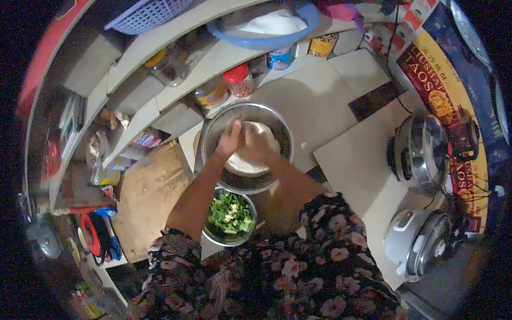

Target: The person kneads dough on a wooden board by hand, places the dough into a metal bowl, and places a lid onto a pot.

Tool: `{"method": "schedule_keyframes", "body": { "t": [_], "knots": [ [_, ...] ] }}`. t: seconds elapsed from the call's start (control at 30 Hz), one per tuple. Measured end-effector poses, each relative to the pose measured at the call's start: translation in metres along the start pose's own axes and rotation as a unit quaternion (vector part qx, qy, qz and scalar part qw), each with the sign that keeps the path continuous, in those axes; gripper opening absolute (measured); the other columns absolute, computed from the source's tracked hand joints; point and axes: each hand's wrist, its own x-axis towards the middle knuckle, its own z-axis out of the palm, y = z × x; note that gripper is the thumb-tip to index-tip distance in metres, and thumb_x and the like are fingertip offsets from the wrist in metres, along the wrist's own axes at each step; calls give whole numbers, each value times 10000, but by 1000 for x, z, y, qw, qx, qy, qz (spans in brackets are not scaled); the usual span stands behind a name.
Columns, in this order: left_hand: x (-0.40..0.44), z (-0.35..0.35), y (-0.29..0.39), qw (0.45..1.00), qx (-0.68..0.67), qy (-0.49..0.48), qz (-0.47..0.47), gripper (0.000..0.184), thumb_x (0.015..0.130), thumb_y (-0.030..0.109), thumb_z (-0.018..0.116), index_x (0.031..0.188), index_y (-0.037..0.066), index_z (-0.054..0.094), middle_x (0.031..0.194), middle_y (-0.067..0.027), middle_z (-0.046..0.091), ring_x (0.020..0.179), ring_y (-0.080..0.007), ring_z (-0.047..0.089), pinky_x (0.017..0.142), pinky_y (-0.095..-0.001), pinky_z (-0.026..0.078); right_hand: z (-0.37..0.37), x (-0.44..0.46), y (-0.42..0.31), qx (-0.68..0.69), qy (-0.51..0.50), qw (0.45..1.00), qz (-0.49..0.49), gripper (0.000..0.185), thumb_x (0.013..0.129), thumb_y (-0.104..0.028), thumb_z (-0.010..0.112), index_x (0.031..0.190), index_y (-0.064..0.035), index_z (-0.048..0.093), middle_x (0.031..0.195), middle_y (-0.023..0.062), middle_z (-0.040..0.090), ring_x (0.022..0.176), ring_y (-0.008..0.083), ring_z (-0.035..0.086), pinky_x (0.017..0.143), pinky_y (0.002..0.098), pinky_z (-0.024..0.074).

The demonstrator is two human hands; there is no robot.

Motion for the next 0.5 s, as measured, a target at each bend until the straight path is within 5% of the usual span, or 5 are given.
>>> {"method": "schedule_keyframes", "body": {
  "t": [0.07, 0.13, 0.2, 0.3, 0.5],
  "knots": [
    [-6, -2, 10, 960, 262, 20, 92, 529, 931, 373, 429, 1329, 27, 464, 1309, -206, 503, 1278, -343, 422, 1067, -456, 291, 0, 5, 42, 109, 15, 992, 56, 679, 794, -310, 663, 1340, -19, 383, 1322, 237, 450, 1172, 410, 476, 1006, 484, 359],
    [-20, 13, 2, 906, 408, 13, 113, 563, 923, 382, 428, 1376, 48, 399, 1375, -186, 432, 1327, -321, 347, 1087, -472, 248, 4, 18, 70, 1, 234, 961, -147, 478, 819, -226, 639, 1207, 26, 517, 1313, 258, 451, 1164, 394, 490, 992, 461, 391],
    [-34, 25, -2, 824, 558, -72, 61, 676, 886, 387, 457, 1459, 98, 244, 1514, -122, 221, 1426, -281, 115, 1132, -514, 92, 11, 5, 72, -337, 335, 827, -301, 388, 874, -229, 560, 1144, 47, 580, 1318, 269, 444, 1199, 375, 467, 988, 456, 397],
    [-48, 31, 16, 815, 574, -78, 19, 681, 881, 368, 461, 1463, 102, 230, 1526, -109, 196, 1428, -297, 84, 1140, -501, 43, 15, -15, 34, -197, 151, 969, 5, 694, 881, -488, 448, 1339, 32, 416, 1421, 250, 328, 1336, 372, 288, 1061, 498, 285],
    [-44, 30, 21, 801, 594, -73, 11, 670, 909, 394, 409, 1481, 132, 178, 1539, -96, 159, 1430, -289, 75, 1128, -538, 25, 5, -1, 35, -218, 63, 974, 12, 701, 895, -501, 430, 1374, 8, 370, 1431, 242, 323, 1340, 393, 280, 1093, 476, 239]
  ]
}}
